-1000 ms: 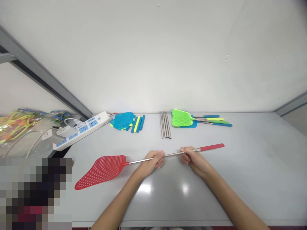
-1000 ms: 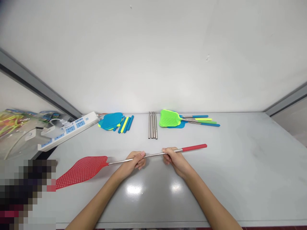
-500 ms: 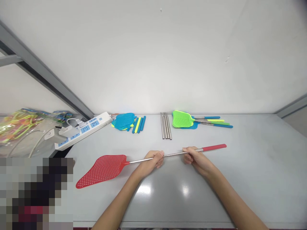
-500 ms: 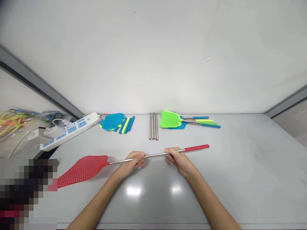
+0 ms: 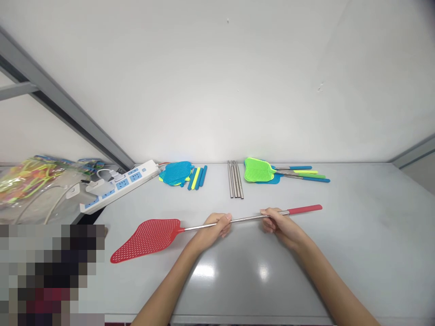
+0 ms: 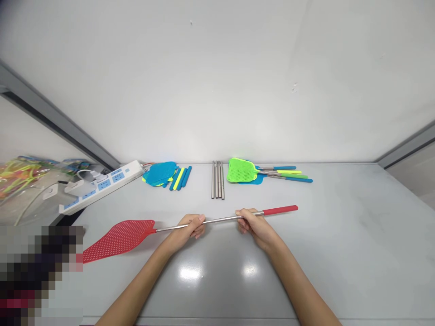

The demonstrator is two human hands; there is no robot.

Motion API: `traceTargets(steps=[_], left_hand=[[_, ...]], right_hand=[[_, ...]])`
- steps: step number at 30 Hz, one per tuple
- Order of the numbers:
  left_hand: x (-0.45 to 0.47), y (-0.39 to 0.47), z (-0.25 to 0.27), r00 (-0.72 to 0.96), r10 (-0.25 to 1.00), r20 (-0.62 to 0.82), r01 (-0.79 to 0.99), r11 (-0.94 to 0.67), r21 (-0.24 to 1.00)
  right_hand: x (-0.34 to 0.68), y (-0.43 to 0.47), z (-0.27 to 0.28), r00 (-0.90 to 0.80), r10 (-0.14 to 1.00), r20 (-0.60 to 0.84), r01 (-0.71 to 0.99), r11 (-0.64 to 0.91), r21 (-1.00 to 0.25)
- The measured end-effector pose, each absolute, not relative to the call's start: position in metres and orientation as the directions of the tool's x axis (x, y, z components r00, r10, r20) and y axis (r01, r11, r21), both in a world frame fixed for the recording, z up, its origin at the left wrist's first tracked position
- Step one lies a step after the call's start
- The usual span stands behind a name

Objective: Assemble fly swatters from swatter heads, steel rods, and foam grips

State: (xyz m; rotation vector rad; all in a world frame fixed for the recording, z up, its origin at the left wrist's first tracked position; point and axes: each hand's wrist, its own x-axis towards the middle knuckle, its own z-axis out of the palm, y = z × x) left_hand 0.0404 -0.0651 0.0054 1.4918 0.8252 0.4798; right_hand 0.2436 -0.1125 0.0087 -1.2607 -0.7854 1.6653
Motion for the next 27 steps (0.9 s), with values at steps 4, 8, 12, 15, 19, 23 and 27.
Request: traceTargets(steps=[4, 8, 12, 15, 19, 23, 27], left_hand=[[0.0403, -0.0650, 0.0040, 0.649, 0.739, -0.179, 0.205, 0.057, 0.977], [0.0401, -0.0648, 0.0036, 0.648, 0.740, -0.180, 0.209, 0.054, 0.976], [0.0394, -0.0644, 0.0042, 0.650, 0.739, -0.177, 0.183, 0.074, 0.980], [0.0385, -0.0640, 0.0052, 0.642, 0.745, -0.179, 0.189, 0.072, 0.979], [0.0374, -0.0633, 0.0067, 0.644, 0.745, -0.173, 0.193, 0.060, 0.979], [0.0365, -0.0629, 0.0071, 0.642, 0.747, -0.173, 0.195, 0.059, 0.979], [0.0351, -0.0626, 0.0058, 0.645, 0.745, -0.171, 0.196, 0.055, 0.979]], right_hand=[[0.2449, -0.1125, 0.0066, -0.106, 0.913, -0.394, -0.258, -0.408, -0.876], [0.2469, -0.1125, 0.0040, -0.107, 0.914, -0.392, -0.253, -0.407, -0.878], [0.2470, -0.1118, 0.0055, -0.099, 0.905, -0.414, -0.282, -0.425, -0.860], [0.2467, -0.1108, 0.0087, -0.090, 0.898, -0.430, -0.286, -0.437, -0.853], [0.2474, -0.1105, 0.0117, -0.089, 0.892, -0.442, -0.277, -0.449, -0.850], [0.2492, -0.1114, 0.0109, -0.090, 0.897, -0.433, -0.273, -0.440, -0.855], [0.2507, -0.1120, 0.0094, -0.087, 0.900, -0.426, -0.260, -0.434, -0.863]])
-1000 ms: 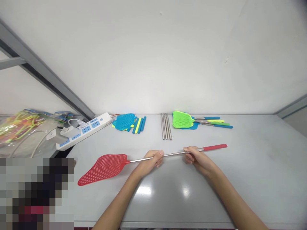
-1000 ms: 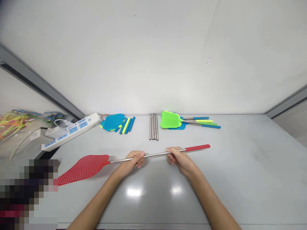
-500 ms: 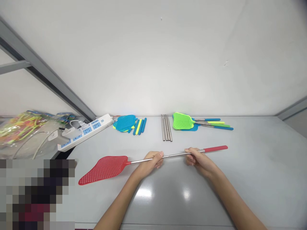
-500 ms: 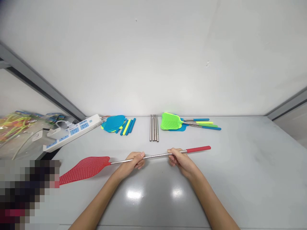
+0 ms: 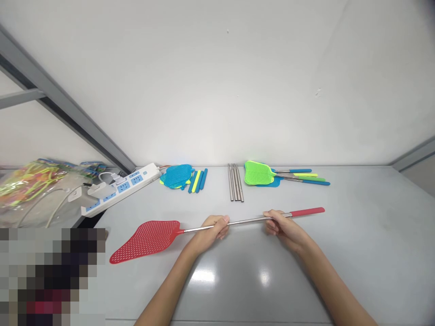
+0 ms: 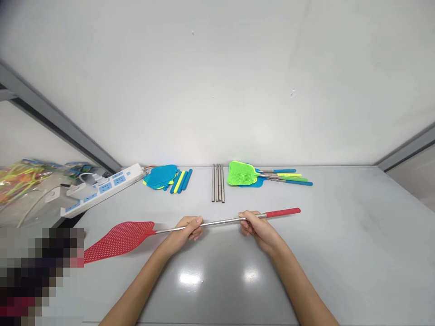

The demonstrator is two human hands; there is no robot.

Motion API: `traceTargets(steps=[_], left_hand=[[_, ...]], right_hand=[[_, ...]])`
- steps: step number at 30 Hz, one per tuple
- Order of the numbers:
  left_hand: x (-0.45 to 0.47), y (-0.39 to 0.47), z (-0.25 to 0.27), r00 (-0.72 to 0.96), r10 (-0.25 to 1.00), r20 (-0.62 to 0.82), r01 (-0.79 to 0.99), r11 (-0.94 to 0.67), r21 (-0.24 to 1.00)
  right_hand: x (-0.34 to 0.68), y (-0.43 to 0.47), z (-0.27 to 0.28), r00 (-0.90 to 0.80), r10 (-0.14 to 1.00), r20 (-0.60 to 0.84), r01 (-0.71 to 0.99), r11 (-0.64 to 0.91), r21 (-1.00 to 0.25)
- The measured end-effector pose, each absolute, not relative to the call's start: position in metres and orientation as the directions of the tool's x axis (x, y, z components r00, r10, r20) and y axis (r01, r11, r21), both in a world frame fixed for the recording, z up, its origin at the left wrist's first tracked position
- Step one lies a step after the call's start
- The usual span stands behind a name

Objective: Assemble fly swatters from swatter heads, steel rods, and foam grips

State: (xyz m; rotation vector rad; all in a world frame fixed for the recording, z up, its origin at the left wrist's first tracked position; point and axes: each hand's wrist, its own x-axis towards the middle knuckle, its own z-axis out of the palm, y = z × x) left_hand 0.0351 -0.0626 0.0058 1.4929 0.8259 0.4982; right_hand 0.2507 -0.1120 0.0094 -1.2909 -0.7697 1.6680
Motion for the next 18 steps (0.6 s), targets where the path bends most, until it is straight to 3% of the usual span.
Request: traceTargets(steps=[18], left_hand=[[0.0317, -0.0601, 0.0089, 0.633, 0.753, -0.182, 0.234, 0.038, 0.972]], right_hand=[[0.2561, -0.1123, 0.0067, -0.091, 0.904, -0.418, -0.241, -0.427, -0.872]])
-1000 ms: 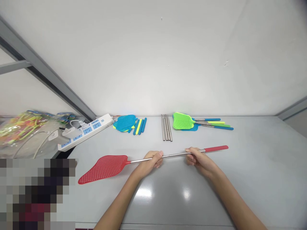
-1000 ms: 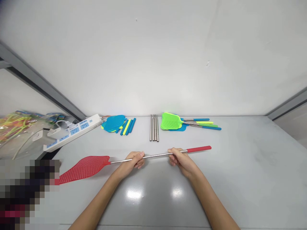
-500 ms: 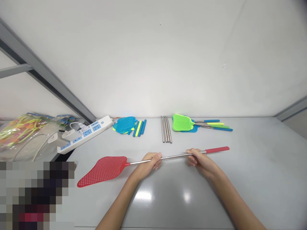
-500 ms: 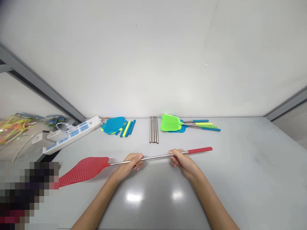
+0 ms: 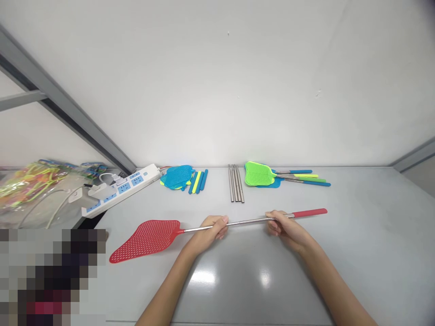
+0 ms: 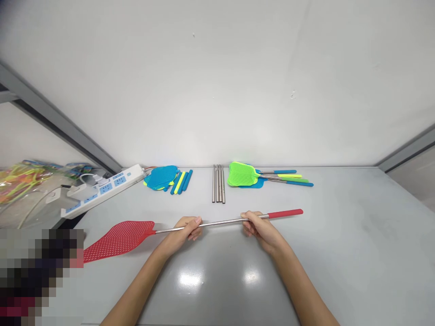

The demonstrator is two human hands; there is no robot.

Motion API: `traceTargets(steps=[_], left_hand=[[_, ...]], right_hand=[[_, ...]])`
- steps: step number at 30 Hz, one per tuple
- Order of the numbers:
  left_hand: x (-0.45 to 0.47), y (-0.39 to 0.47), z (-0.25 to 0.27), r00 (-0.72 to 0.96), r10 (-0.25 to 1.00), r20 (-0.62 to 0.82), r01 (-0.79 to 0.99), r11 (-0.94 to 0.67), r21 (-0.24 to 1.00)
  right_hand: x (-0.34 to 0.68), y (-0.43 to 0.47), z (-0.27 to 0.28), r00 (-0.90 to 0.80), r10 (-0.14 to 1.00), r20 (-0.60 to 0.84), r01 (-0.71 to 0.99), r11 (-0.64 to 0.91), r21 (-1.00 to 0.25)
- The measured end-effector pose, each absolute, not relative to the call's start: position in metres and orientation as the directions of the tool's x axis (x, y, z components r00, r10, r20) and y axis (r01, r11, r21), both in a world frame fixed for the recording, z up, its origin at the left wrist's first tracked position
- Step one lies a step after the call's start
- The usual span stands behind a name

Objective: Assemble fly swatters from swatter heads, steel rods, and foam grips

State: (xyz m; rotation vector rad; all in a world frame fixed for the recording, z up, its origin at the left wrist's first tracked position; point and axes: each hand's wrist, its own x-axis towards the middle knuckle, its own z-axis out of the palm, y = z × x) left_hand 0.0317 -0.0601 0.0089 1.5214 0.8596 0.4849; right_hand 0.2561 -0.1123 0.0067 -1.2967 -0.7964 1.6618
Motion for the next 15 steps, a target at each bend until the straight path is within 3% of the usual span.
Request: traceTargets(steps=[15], left_hand=[[0.0276, -0.0570, 0.0118, 0.633, 0.753, -0.182, 0.259, 0.015, 0.966]], right_hand=[[0.2594, -0.1131, 0.0067, -0.081, 0.912, -0.402, -0.210, -0.410, -0.888]])
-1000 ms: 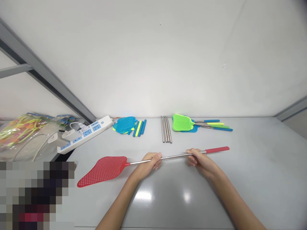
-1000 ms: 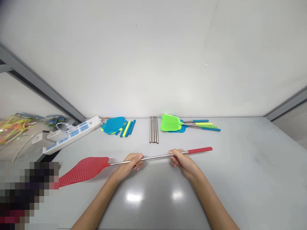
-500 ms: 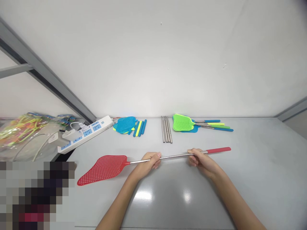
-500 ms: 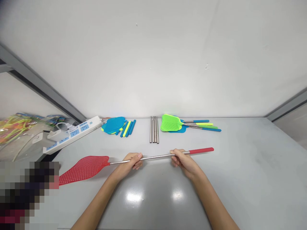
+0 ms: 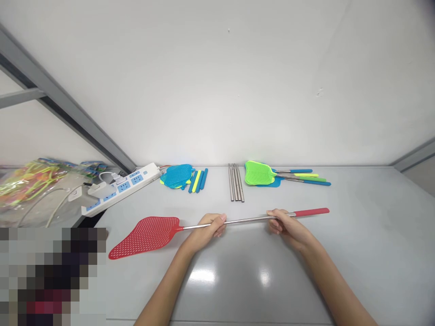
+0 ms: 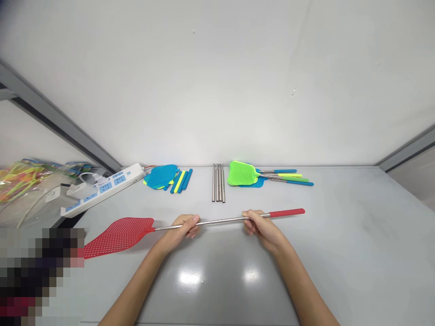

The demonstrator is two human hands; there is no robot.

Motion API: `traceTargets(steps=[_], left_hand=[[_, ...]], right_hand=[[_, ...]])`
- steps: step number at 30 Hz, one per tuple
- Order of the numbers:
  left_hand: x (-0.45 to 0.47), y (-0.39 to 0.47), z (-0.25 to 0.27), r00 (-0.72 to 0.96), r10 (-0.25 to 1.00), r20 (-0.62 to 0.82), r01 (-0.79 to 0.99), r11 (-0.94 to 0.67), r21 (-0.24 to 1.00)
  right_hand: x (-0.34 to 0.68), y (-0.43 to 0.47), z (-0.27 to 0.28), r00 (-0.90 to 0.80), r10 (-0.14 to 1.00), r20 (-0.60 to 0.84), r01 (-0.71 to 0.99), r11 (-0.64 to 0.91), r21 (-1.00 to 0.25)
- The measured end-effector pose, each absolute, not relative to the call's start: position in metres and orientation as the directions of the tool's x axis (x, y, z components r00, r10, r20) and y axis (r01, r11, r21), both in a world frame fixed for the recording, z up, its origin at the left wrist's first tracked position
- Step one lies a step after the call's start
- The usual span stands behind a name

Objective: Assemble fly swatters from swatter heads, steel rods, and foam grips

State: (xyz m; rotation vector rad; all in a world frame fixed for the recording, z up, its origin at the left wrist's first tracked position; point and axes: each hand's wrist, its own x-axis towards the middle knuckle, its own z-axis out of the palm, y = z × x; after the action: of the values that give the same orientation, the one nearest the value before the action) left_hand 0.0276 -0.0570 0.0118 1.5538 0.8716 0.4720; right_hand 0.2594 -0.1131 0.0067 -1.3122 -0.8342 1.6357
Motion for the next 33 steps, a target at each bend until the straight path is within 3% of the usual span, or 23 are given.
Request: traceTargets(steps=[33], left_hand=[[0.022, -0.054, 0.015, 0.624, 0.756, -0.198, 0.289, 0.012, 0.957]], right_hand=[[0.264, -0.113, 0.015, -0.068, 0.911, -0.407, -0.209, -0.412, -0.887]])
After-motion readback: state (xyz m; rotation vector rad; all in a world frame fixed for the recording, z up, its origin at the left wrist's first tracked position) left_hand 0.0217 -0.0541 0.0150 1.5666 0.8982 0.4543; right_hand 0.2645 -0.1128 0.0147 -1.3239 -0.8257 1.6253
